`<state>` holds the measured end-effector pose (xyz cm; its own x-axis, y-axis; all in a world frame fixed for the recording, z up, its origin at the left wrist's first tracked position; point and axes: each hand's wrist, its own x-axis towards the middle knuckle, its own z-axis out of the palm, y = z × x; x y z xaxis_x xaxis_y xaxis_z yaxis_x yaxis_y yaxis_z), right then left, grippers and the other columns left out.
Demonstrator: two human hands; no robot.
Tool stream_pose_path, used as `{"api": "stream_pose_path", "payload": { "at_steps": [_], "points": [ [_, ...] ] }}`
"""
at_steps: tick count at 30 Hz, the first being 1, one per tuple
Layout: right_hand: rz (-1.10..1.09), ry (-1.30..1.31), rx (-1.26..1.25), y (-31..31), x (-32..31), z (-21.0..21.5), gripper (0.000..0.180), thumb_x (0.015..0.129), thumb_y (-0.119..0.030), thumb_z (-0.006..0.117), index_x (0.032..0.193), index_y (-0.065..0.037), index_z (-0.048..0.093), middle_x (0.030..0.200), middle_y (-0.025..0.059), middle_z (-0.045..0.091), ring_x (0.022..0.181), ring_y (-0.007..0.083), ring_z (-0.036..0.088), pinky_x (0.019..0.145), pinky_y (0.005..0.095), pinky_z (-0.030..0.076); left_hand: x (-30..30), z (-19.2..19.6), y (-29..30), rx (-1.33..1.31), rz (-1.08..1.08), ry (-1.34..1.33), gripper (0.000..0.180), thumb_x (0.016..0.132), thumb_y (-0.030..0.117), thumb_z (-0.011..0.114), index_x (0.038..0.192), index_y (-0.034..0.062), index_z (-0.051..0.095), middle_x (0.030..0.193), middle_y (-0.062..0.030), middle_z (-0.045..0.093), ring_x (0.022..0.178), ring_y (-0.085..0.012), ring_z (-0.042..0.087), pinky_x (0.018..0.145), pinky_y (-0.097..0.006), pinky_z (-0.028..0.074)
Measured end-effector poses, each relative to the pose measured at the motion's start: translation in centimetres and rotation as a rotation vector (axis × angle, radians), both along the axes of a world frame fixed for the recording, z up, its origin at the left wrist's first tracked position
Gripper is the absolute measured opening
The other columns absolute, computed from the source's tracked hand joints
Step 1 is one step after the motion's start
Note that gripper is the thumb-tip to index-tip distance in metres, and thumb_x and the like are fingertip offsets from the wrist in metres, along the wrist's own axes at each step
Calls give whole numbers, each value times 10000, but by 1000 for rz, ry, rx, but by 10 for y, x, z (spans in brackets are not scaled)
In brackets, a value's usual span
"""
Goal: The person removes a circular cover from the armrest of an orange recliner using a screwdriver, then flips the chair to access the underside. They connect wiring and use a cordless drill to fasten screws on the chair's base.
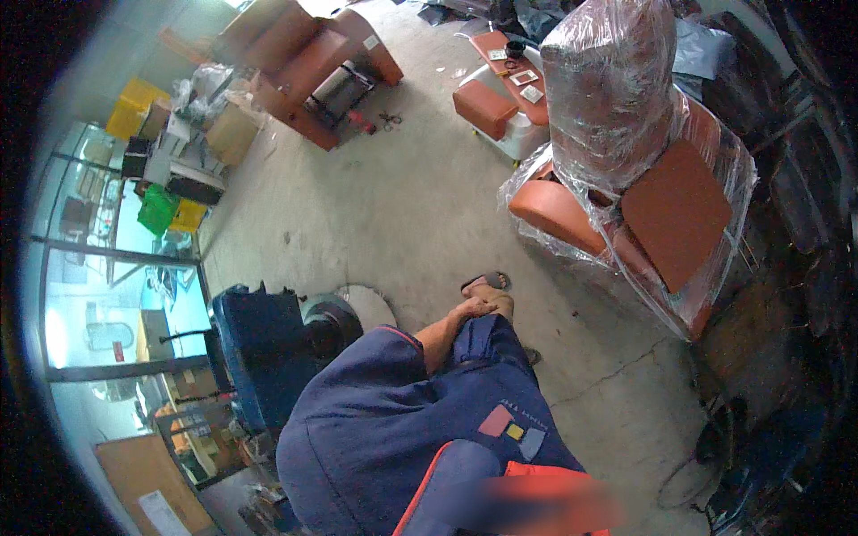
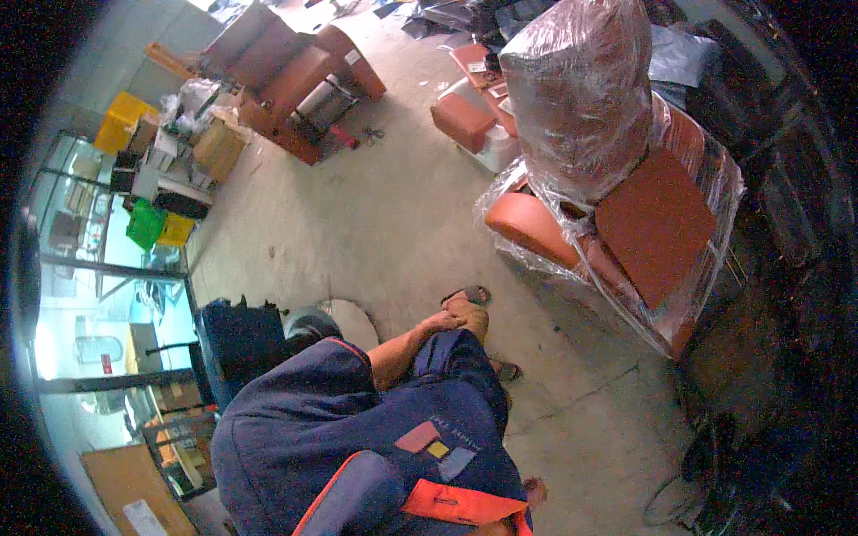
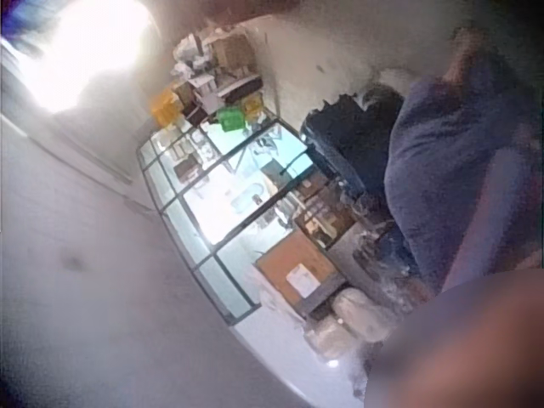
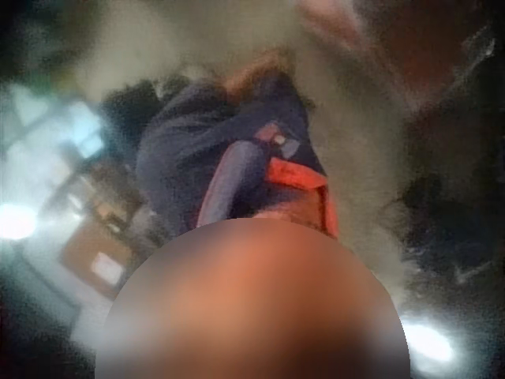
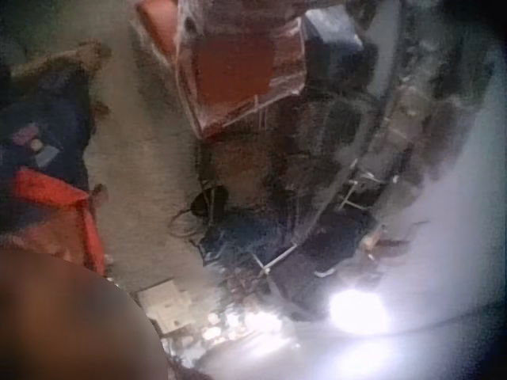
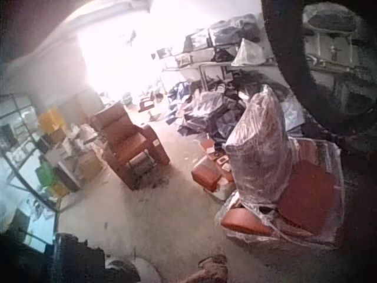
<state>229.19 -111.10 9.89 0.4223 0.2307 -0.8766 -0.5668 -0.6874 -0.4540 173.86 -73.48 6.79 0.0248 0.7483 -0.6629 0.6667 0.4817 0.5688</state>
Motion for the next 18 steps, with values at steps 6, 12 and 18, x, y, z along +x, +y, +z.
{"api": "stream_pose_path", "payload": {
  "at_steps": [6, 12, 18],
  "points": [
    [105, 15, 5, 17, 35, -8, 166, 925, -260, 651, 935, -94, 655, 814, 32, 665, 712, 204, 626, 575, 366, 492, 14, 7, -54, -213, 68, 6, 601, 877, 543, 653, 1223, 57, 725, 1188, -196, 732, 1081, -330, 698, 959, -425, 525],
    [213, 67, 2, 40, 16, -39, 164, 913, -246, 654, 934, -84, 659, 797, 37, 665, 696, 212, 627, 574, 375, 495, 1, 13, -68, -177, 150, 51, 565, 857, 509, 668, 1191, 58, 741, 1146, -188, 747, 1064, -329, 707, 937, -443, 535],
    [341, 75, -16, 82, -45, -58, 154, 900, -226, 660, 938, -77, 665, 789, 42, 669, 680, 214, 629, 568, 378, 498, -37, -7, -55, -352, 243, 64, 535, 839, 499, 686, 1176, 90, 757, 1149, -177, 748, 1060, -332, 713, 940, -432, 542]
  ]
}}
